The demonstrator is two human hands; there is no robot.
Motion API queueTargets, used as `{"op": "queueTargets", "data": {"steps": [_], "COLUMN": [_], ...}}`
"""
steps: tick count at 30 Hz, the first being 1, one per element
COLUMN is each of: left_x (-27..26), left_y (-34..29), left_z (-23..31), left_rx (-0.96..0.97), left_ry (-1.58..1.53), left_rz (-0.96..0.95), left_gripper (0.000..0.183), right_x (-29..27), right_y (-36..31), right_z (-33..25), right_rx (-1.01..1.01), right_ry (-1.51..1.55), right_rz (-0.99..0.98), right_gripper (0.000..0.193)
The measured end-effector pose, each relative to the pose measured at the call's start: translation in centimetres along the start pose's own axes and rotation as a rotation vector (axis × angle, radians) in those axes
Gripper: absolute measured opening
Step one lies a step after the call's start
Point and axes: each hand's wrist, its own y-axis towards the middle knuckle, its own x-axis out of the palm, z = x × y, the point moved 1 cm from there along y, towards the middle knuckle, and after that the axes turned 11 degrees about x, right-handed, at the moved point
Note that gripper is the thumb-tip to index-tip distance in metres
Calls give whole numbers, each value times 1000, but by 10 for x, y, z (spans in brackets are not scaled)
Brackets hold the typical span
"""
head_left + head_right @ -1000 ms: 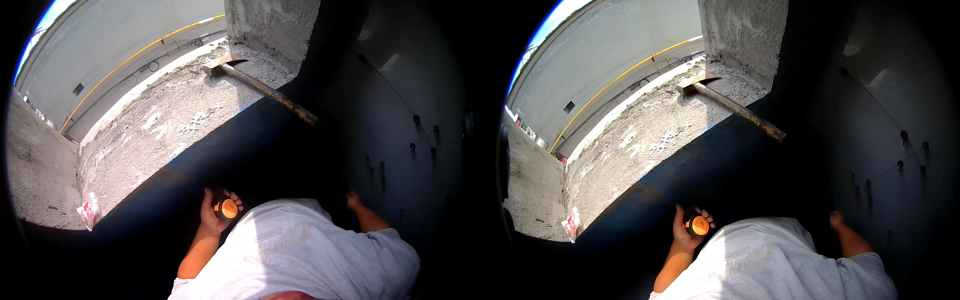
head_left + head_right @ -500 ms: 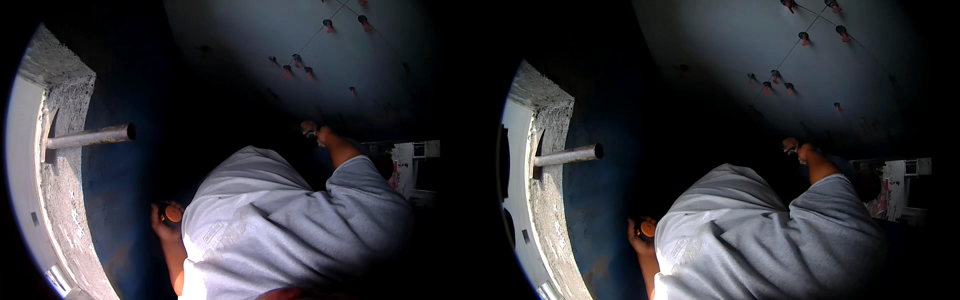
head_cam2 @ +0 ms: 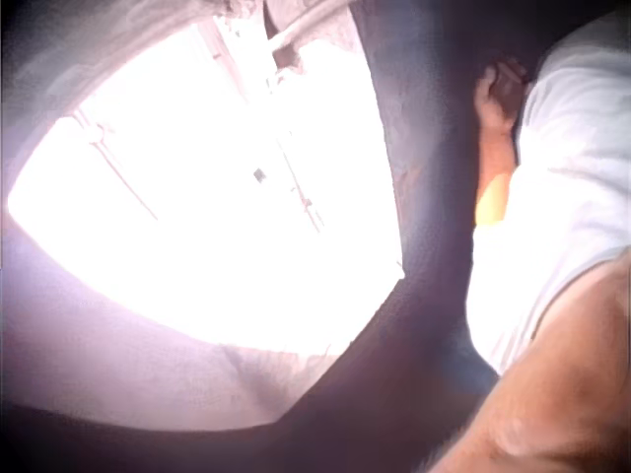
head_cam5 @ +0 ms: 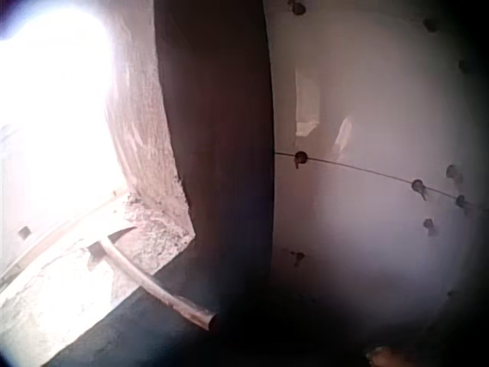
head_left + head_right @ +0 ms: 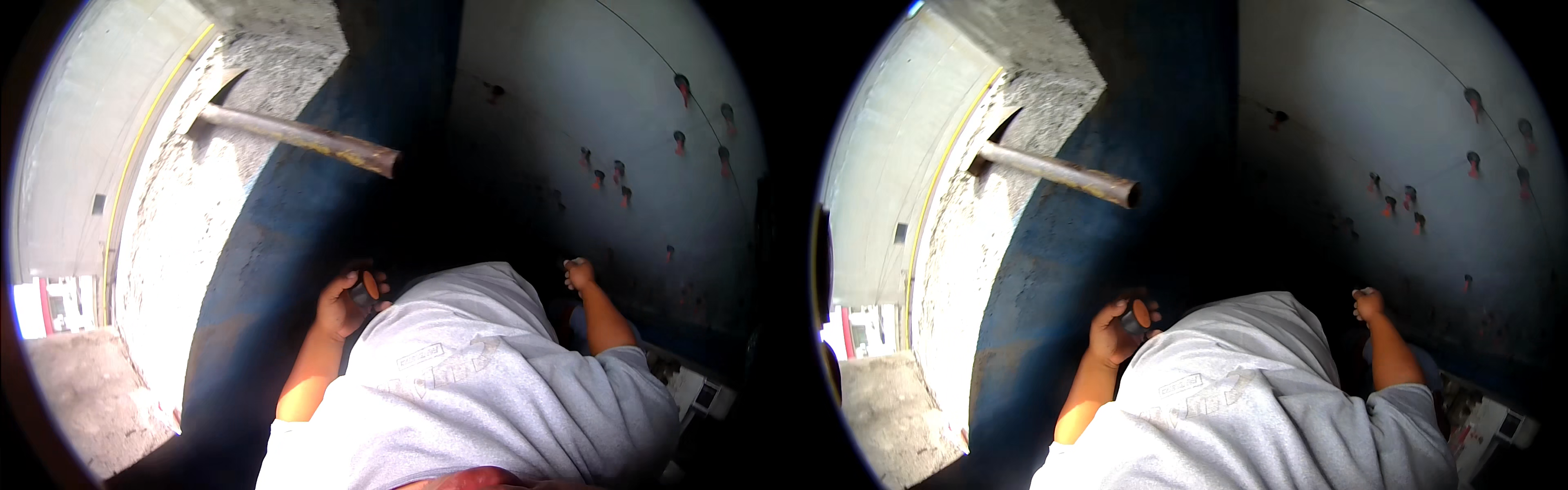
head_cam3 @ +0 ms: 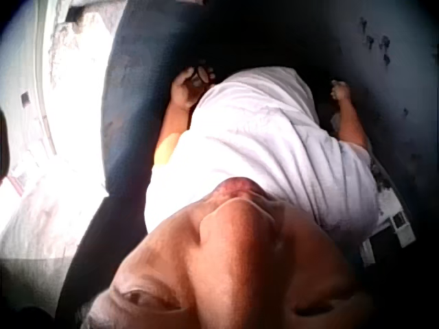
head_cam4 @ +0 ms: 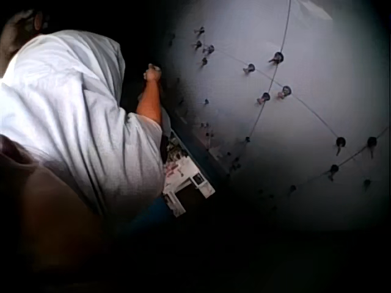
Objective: The person measures a concrete wall with a tape measure and marks points with a pencil. They then use a hammer to tap the wall at the marked locations.
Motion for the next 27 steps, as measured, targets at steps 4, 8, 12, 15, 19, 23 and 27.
{"op": "queueTargets", "data": {"steps": [4, 8, 12, 15, 19, 23, 27], "left_x": [-4, 3, 14, 18, 12, 1, -49], "left_y": [-28, -72, -135, -188, -256, -323, -363], "left_z": [-8, 8, 39, 74, 113, 133, 160], "left_rx": [74, 315, 530, 905, 1298, 1503, 1346], "left_ry": [52, 261, 561, 887, 1189, 1426, 1624], "left_rz": [68, 19, 124, 152, 343, 903, 1307], "left_gripper": [64, 83, 85, 79, 92, 75, 66], "right_x": [74, 123, 141, 142, 151, 183, 196], "right_y": [-44, -124, -252, -338, -406, -438, -462], "right_z": [-109, -226, -336, -379, -412, -420, -419], "right_rx": [-383, -830, -1057, -1221, -1386, -1523, -1540], "right_ry": [-165, -296, -118, 82, -104, -283, -412], "right_rz": [-91, -150, -386, -600, -671, -683, -610], "right_gripper": [27, 30, 29, 37, 43, 45, 46]}}
